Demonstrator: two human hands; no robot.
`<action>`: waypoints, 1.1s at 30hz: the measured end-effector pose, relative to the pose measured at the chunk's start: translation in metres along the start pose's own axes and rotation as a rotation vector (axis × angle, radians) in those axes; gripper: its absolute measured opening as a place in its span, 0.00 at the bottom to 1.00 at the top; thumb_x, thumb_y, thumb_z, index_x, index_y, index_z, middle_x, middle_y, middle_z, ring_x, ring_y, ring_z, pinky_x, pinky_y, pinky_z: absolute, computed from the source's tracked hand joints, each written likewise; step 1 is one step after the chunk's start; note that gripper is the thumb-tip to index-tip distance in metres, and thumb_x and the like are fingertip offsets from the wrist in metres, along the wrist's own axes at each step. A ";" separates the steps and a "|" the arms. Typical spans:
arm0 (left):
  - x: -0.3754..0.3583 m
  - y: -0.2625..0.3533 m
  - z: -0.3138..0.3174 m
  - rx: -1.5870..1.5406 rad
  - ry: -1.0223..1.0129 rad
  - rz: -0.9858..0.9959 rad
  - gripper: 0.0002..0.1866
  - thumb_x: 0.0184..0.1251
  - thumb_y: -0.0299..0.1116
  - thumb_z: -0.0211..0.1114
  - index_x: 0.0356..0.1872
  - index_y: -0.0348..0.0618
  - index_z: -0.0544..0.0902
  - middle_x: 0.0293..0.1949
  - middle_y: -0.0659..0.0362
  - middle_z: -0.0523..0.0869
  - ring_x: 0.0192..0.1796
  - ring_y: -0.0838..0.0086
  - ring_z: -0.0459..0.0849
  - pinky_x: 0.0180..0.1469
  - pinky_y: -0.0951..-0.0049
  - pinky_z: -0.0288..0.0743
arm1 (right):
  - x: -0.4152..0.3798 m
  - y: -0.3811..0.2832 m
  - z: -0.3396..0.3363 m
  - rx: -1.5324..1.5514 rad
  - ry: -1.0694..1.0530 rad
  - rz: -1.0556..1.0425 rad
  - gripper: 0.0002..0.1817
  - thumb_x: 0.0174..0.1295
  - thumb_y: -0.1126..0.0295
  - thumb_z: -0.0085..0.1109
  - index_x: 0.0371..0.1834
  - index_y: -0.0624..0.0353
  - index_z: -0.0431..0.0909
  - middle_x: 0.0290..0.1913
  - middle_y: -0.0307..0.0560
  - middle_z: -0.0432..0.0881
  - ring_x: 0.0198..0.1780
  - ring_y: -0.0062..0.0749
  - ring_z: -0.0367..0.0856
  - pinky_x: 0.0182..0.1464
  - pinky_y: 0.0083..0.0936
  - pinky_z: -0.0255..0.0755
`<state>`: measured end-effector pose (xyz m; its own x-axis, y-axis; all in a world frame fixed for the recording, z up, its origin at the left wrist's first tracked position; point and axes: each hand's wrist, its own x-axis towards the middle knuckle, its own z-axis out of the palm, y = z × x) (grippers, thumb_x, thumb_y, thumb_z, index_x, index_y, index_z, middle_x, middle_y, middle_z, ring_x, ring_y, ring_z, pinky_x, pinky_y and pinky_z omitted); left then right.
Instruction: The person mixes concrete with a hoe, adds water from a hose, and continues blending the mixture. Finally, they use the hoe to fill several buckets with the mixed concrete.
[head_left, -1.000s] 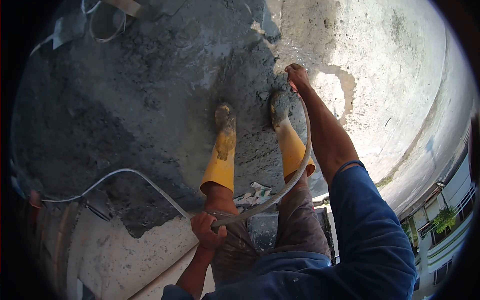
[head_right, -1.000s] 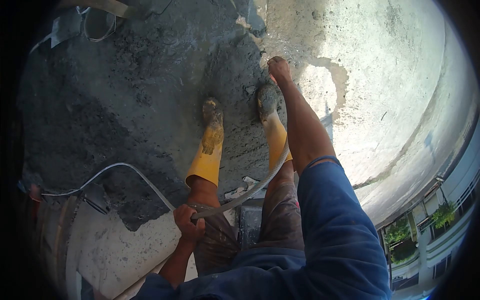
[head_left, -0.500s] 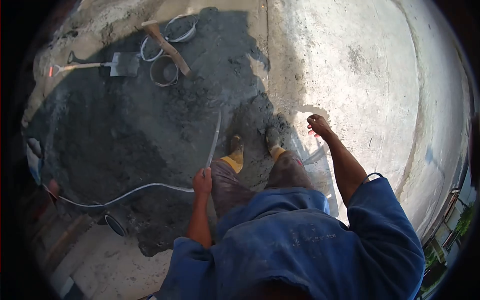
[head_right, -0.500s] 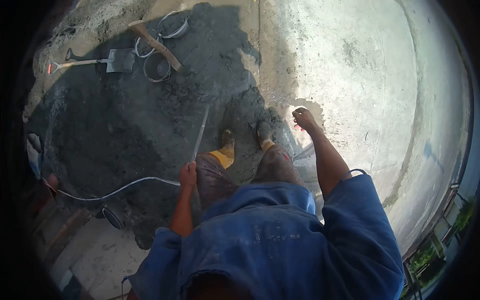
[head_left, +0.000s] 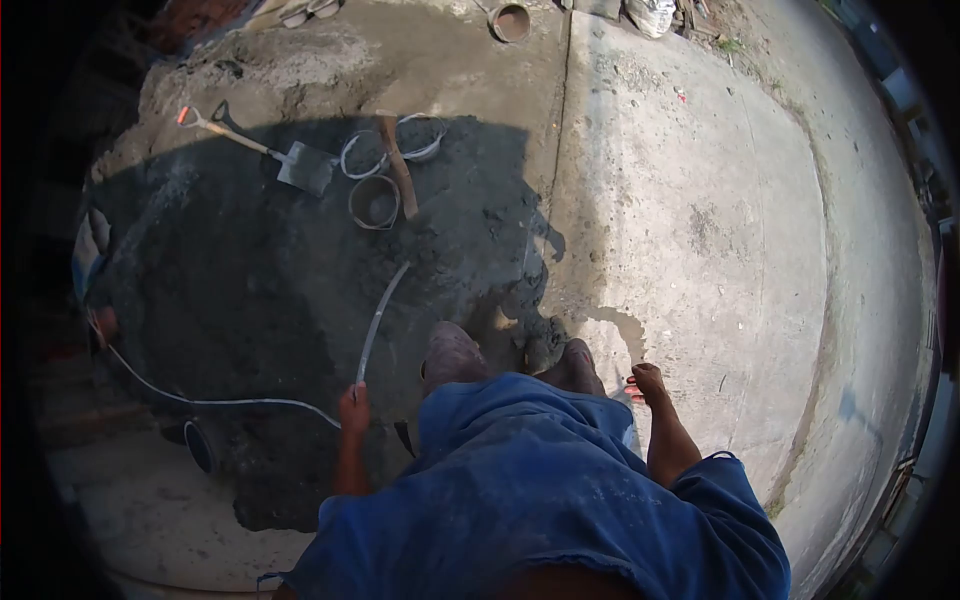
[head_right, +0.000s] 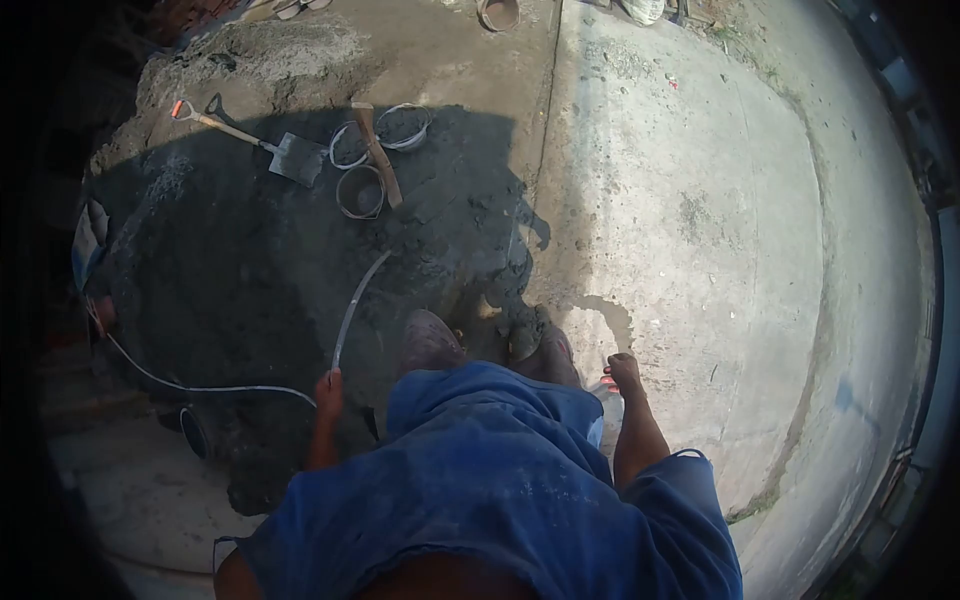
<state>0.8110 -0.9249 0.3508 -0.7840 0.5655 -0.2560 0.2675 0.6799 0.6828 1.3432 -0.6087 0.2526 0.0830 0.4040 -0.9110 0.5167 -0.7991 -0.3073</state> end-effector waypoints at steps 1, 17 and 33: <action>-0.007 -0.005 -0.004 -0.020 0.035 0.029 0.21 0.73 0.42 0.53 0.22 0.38 0.69 0.18 0.66 0.63 0.25 0.82 0.61 0.26 0.71 0.59 | 0.001 0.000 0.000 -0.019 -0.008 -0.006 0.19 0.61 0.61 0.50 0.56 0.52 0.72 0.38 0.43 0.82 0.29 0.32 0.84 0.34 0.39 0.73; -0.044 -0.005 -0.103 -0.214 0.460 -0.127 0.21 0.75 0.40 0.51 0.18 0.46 0.63 0.19 0.72 0.59 0.23 0.87 0.55 0.23 0.75 0.49 | 0.031 -0.082 0.068 -0.239 -0.135 -0.075 0.23 0.66 0.55 0.49 0.62 0.50 0.67 0.45 0.46 0.80 0.36 0.34 0.83 0.38 0.41 0.74; -0.025 -0.019 -0.254 -1.228 0.751 -0.522 0.21 0.76 0.52 0.45 0.27 0.47 0.69 0.20 0.67 0.63 0.24 0.77 0.62 0.30 0.73 0.61 | -0.077 -0.196 0.333 -0.635 -0.330 -0.206 0.24 0.66 0.55 0.50 0.62 0.53 0.66 0.46 0.48 0.81 0.40 0.39 0.83 0.40 0.41 0.74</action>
<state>0.6831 -1.0703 0.5175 -0.8349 -0.2234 -0.5031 -0.4374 -0.2858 0.8527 0.9516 -0.6315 0.2918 -0.2774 0.2832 -0.9181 0.8955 -0.2699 -0.3538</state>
